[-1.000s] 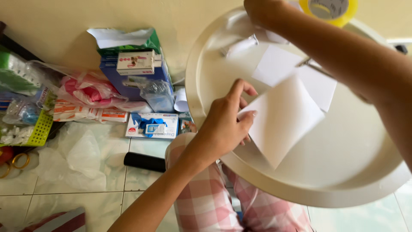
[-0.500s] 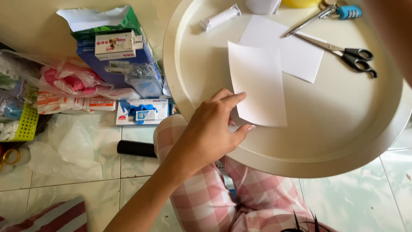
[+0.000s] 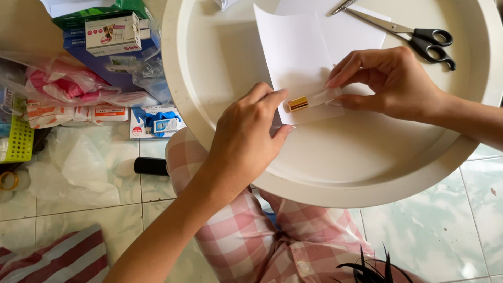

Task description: The person wraps a small white object with clear tape, then folds and cuts a white sheet of paper. They roll the paper around a cylindrical object and secure it with tape to form a paper tube.

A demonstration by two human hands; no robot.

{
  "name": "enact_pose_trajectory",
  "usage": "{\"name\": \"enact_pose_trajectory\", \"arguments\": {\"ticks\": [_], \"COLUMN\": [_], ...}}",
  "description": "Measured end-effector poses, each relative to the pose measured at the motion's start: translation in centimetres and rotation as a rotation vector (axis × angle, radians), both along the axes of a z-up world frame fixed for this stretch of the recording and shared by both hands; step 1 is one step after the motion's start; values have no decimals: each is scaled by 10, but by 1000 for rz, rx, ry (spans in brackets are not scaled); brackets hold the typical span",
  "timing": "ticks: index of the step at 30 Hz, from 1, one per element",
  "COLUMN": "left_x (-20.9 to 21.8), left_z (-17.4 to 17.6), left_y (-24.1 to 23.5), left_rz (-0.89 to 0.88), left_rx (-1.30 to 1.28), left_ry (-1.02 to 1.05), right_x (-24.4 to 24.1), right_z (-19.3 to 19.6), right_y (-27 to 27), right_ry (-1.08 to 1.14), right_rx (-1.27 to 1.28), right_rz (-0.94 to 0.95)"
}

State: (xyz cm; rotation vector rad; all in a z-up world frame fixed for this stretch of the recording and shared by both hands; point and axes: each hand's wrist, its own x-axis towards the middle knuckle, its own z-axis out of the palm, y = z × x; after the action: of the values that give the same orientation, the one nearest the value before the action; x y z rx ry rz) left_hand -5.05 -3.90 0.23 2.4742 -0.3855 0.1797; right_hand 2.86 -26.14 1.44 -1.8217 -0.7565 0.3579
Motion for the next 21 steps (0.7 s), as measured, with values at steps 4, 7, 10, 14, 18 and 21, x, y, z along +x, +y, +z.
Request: {"name": "enact_pose_trajectory", "arguments": {"ticks": [4,7,10,14,18,21], "left_x": [2,1,0,-5,-4,-4], "left_z": [-2,-1,3,14,10,2], "left_y": [1,1,2,7,9,5], "left_rz": [14,19,8,-34,-43,-3], "left_rx": [-1,-4,-5,69,119,206], "left_ry": [10,9,15,47,-32,-129], "right_x": [2,1,1,2,2,1], "right_z": [-1,0,1,1,3,0], "right_y": [4,5,4,5,7,9], "right_ry": [-57,-178,-464,-565,-610,-665], "right_rx": [-37,-135,-292,-305,-315,-251], "right_rz": [32,43,72,142,147,174]}}
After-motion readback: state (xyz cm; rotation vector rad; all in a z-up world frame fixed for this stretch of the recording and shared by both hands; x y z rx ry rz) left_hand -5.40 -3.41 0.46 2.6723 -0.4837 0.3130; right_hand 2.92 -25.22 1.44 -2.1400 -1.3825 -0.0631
